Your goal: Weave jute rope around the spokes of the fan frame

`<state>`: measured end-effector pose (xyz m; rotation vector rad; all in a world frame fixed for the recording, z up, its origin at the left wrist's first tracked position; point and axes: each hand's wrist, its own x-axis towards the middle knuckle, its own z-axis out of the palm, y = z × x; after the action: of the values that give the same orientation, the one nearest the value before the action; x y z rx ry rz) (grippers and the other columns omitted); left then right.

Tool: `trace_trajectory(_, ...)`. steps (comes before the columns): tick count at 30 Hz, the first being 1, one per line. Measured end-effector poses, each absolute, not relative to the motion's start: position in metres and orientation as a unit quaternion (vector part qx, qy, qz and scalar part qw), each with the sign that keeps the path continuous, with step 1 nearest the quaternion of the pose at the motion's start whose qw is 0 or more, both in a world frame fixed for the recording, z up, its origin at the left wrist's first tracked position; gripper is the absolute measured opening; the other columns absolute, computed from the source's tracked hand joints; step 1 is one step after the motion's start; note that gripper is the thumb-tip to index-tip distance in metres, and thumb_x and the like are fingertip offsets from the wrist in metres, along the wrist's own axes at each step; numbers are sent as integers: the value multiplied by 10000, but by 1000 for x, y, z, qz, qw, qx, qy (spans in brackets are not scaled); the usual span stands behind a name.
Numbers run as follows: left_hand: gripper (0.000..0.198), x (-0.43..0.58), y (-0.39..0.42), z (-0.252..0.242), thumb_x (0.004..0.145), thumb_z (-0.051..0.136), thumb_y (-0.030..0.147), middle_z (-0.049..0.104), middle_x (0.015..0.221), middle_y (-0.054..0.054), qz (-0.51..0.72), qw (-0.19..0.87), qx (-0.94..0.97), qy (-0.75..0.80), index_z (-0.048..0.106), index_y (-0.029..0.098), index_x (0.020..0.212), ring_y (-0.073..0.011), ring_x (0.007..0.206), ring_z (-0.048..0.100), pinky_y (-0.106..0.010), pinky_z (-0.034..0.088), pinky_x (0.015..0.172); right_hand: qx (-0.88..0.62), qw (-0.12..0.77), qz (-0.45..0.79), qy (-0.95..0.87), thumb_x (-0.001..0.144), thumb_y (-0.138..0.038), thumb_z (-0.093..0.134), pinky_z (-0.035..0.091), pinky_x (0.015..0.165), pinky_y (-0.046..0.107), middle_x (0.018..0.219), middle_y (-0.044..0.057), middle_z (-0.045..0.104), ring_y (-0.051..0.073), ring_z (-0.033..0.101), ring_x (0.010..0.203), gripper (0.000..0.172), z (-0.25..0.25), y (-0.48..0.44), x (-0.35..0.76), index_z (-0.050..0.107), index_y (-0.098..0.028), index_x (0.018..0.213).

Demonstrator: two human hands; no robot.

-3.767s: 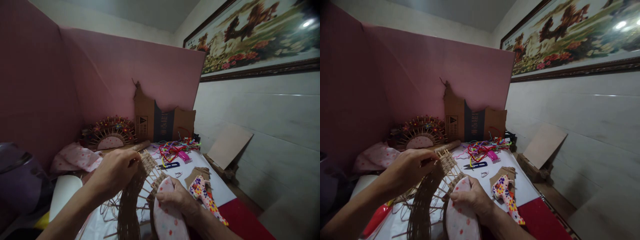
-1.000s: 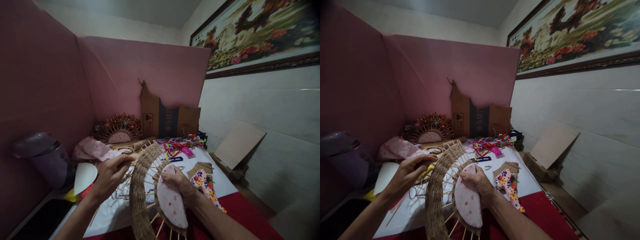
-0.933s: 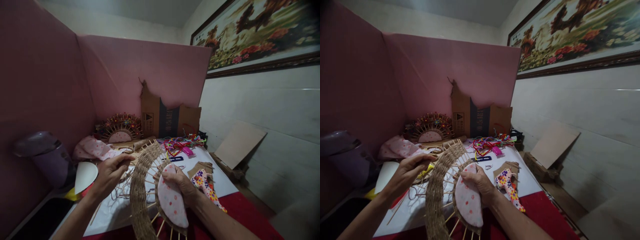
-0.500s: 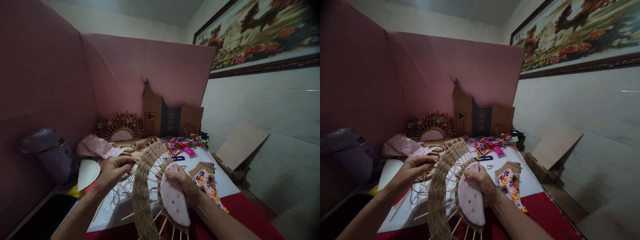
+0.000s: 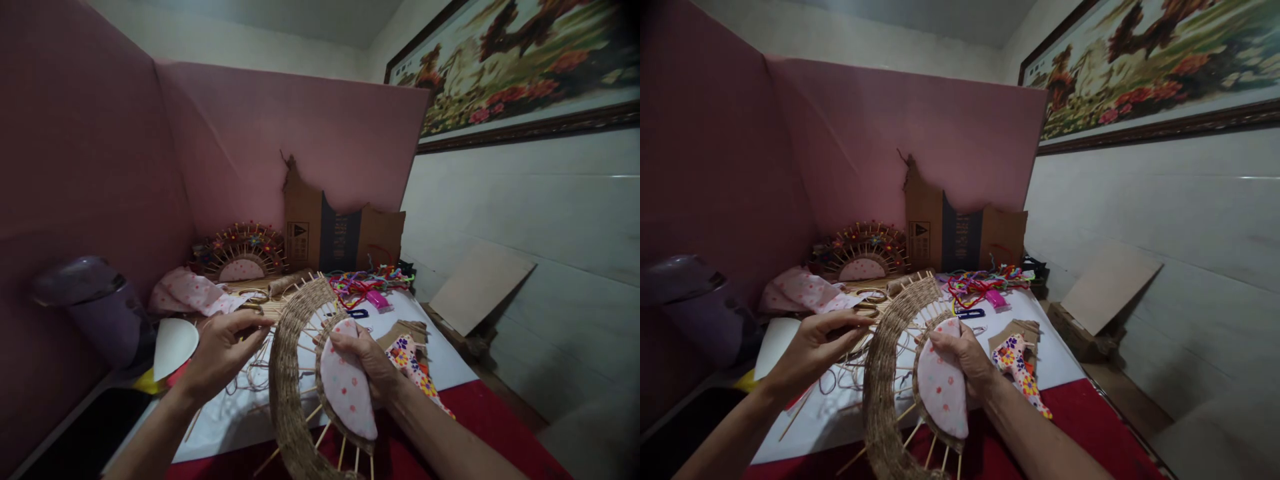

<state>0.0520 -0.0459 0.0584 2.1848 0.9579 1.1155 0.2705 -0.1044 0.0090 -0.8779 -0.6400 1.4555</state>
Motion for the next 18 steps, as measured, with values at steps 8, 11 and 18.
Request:
trace_trajectory(8,181,52,-45,54,772,519,235,670,743,-44,368,185,846,339,676,184,846,-136,628,567,-238,421,550,-377,611,633,-288,581,-242,723,408,486,222,556,-51,558,98,520,462,307,8,-104,272,464,-185,734)
trace_trajectory(11,159,50,-45,54,764,526,239,652,703,-25,368,167,843,354,666,187,817,-125,593,538,-229,401,531,-380,612,631,-288,589,-236,720,405,493,221,560,-51,553,95,519,463,305,7,-103,273,458,-181,735)
trace_trajectory(18,123,50,-43,49,746,517,212,604,635,3,386,154,833,366,631,175,773,-109,553,502,-213,381,517,-369,615,638,-281,603,-226,710,411,485,227,558,-55,552,103,522,461,315,7,-103,273,433,-192,750)
